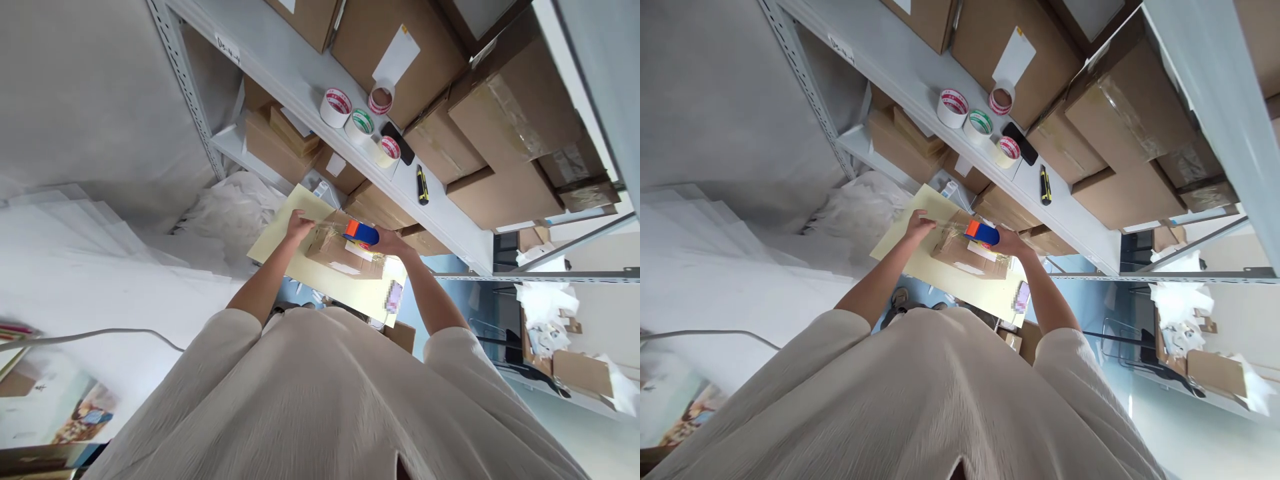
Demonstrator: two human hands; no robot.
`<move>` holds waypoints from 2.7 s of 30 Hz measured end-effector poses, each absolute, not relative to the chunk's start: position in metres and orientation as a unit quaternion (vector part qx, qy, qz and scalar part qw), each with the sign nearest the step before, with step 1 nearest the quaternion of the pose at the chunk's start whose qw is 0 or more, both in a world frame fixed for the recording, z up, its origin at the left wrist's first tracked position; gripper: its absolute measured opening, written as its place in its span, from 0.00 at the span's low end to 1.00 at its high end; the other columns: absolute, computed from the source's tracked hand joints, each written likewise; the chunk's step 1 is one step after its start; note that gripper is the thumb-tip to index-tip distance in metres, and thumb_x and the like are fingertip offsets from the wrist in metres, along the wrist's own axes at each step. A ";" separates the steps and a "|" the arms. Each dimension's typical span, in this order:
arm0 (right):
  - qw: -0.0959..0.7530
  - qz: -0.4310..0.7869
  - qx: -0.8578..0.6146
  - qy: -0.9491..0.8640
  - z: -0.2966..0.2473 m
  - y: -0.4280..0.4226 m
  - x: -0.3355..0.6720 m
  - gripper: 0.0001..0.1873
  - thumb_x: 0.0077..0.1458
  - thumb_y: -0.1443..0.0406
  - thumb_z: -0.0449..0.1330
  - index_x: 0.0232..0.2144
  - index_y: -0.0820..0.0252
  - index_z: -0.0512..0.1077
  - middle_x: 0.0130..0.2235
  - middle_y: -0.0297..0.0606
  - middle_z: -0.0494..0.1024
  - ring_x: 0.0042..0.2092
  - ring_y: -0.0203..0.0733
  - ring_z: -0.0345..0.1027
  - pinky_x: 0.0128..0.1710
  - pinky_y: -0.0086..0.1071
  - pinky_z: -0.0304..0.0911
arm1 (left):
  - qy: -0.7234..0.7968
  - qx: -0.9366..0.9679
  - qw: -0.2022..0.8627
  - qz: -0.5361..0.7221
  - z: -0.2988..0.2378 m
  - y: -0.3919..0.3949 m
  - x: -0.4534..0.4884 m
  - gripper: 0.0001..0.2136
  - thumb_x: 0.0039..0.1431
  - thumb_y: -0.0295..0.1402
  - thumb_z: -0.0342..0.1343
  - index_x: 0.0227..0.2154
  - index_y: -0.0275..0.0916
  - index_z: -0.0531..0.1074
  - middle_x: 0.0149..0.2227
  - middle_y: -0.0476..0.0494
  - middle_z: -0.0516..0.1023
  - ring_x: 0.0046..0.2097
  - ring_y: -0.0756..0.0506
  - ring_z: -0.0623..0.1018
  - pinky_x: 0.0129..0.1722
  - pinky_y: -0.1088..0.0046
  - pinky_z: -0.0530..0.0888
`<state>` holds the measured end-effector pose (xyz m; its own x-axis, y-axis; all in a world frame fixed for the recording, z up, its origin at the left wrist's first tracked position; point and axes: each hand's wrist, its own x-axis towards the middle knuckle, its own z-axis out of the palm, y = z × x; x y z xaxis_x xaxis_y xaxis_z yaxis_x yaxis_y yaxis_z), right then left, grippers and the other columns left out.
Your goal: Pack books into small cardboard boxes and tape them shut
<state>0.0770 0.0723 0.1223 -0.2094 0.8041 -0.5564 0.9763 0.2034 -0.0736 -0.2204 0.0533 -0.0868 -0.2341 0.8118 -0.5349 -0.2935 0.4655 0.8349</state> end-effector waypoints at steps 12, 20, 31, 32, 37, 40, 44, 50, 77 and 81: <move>0.214 -0.218 0.610 0.731 0.120 0.073 0.072 0.29 0.56 0.54 0.76 0.56 0.53 0.74 0.55 0.50 0.89 0.56 0.64 0.84 0.60 0.49 0.78 | 0.659 0.241 0.594 0.394 -0.111 0.046 -0.177 0.24 0.60 0.24 0.71 0.58 0.43 0.75 0.39 0.49 0.81 0.45 0.43 0.85 0.50 0.67 0.77; 0.215 -0.218 0.614 0.728 0.121 0.072 0.070 0.31 0.59 0.49 0.75 0.58 0.53 0.75 0.53 0.49 0.89 0.56 0.64 0.84 0.60 0.50 0.78 | 0.684 0.283 0.546 0.392 -0.109 0.041 -0.176 0.22 0.59 0.27 0.70 0.56 0.43 0.76 0.51 0.38 0.85 0.56 0.38 0.85 0.59 0.62 0.79; 0.202 -0.225 0.617 0.727 0.115 0.071 0.075 0.32 0.60 0.48 0.76 0.60 0.53 0.76 0.55 0.52 0.89 0.54 0.65 0.85 0.56 0.50 0.81 | 0.621 0.408 0.543 0.391 -0.074 0.032 -0.187 0.13 0.69 0.28 0.61 0.53 0.46 0.81 0.56 0.36 0.89 0.62 0.33 0.86 0.69 0.51 0.78; 0.199 -0.226 0.617 0.727 0.113 0.071 0.076 0.31 0.60 0.48 0.76 0.59 0.53 0.76 0.55 0.52 0.89 0.54 0.65 0.85 0.55 0.49 0.81 | 0.615 0.431 0.530 0.393 -0.071 0.033 -0.189 0.17 0.69 0.27 0.60 0.57 0.44 0.81 0.62 0.33 0.88 0.65 0.32 0.85 0.71 0.51 0.77; 0.191 -0.224 0.606 0.739 0.112 0.072 0.080 0.31 0.60 0.52 0.75 0.61 0.53 0.75 0.56 0.51 0.89 0.55 0.63 0.85 0.53 0.46 0.81 | 0.525 0.599 0.458 0.395 -0.060 0.033 -0.183 0.40 0.68 0.28 0.58 0.83 0.36 0.62 0.82 0.29 0.69 0.82 0.34 0.70 0.83 0.52 0.65; 0.198 -0.221 0.600 0.743 0.114 0.073 0.079 0.31 0.59 0.55 0.75 0.62 0.54 0.75 0.57 0.51 0.89 0.55 0.64 0.85 0.52 0.46 0.80 | 0.510 0.678 0.419 0.323 -0.058 0.025 -0.173 0.49 0.71 0.35 0.59 0.89 0.31 0.44 0.88 0.26 0.55 0.87 0.29 0.58 0.86 0.44 0.56; 0.204 -0.230 0.584 0.751 0.117 0.076 0.077 0.31 0.59 0.55 0.75 0.62 0.54 0.75 0.59 0.52 0.89 0.57 0.64 0.85 0.54 0.46 0.80 | 0.546 0.723 0.348 0.241 -0.059 0.014 -0.169 0.49 0.77 0.45 0.55 0.90 0.33 0.38 0.90 0.28 0.48 0.89 0.25 0.49 0.87 0.34 0.43; 0.205 -0.225 0.567 0.766 0.115 0.077 0.081 0.31 0.59 0.54 0.75 0.61 0.54 0.76 0.57 0.52 0.89 0.57 0.66 0.84 0.60 0.51 0.78 | 0.568 0.735 0.314 0.197 -0.059 0.012 -0.170 0.45 0.80 0.50 0.52 0.90 0.39 0.43 0.89 0.33 0.51 0.89 0.23 0.48 0.86 0.32 0.38; 0.166 -0.261 0.542 0.781 0.111 0.079 0.092 0.38 0.58 0.43 0.77 0.63 0.52 0.78 0.58 0.51 0.89 0.58 0.66 0.85 0.58 0.50 0.79 | 0.584 0.750 0.275 0.143 -0.041 0.013 -0.173 0.47 0.73 0.55 0.61 0.89 0.46 0.55 0.89 0.37 0.52 0.87 0.17 0.54 0.85 0.28 0.38; 0.155 -0.285 0.542 0.775 0.109 0.078 0.096 0.38 0.57 0.45 0.77 0.64 0.51 0.78 0.60 0.50 0.89 0.58 0.65 0.85 0.55 0.47 0.79 | 0.588 0.750 0.271 0.137 -0.040 0.014 -0.171 0.46 0.73 0.55 0.61 0.88 0.48 0.58 0.89 0.37 0.52 0.87 0.17 0.54 0.85 0.27 0.38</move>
